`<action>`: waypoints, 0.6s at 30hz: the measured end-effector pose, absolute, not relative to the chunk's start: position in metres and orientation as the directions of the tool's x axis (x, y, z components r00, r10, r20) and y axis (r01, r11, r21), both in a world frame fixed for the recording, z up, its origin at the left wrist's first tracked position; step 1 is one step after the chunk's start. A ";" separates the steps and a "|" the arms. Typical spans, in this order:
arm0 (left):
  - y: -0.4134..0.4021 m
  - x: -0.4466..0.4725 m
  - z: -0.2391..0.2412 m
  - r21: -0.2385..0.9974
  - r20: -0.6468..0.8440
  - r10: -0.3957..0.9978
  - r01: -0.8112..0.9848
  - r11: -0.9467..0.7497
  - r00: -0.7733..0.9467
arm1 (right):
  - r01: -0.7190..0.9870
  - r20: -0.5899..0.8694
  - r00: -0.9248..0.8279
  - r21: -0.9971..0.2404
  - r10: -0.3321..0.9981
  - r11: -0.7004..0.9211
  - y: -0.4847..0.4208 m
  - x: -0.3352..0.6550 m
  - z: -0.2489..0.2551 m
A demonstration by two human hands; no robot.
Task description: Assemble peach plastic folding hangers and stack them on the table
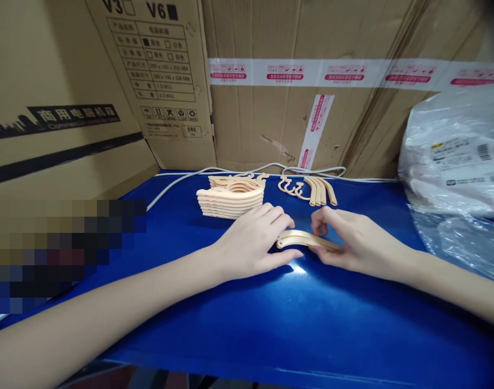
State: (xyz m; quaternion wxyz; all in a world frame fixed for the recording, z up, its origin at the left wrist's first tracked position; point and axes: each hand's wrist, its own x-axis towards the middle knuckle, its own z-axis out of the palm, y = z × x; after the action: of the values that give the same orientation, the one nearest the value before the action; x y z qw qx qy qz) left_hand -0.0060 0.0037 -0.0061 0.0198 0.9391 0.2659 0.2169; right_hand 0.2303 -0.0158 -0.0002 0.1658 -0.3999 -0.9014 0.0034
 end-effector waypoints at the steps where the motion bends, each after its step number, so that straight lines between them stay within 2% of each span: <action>1: 0.004 -0.006 -0.006 0.149 0.388 0.503 0.486 -0.861 0.772 | 0.707 0.315 -0.634 -0.135 0.706 0.695 -0.016 0.231 -0.002; 7: 0.005 -0.005 -0.008 0.117 0.345 0.503 0.496 -0.860 0.792 | 0.677 0.374 -0.642 -0.135 0.670 0.724 -0.019 0.231 -0.008; 13: 0.004 -0.005 -0.010 0.093 0.328 0.550 0.554 -0.828 0.768 | 0.692 0.340 -0.633 -0.153 0.695 0.705 -0.015 0.234 -0.012; 18: 0.004 -0.006 -0.011 0.140 0.294 0.608 0.596 -0.791 0.738 | 0.706 0.308 -0.611 -0.205 0.729 0.678 -0.011 0.238 -0.015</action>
State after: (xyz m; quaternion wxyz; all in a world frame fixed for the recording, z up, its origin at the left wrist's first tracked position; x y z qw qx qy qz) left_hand -0.0061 0.0040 -0.0115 0.0182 0.9319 0.3230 0.1640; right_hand 0.2376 -0.0105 -0.0154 0.1856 -0.3999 -0.8970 0.0315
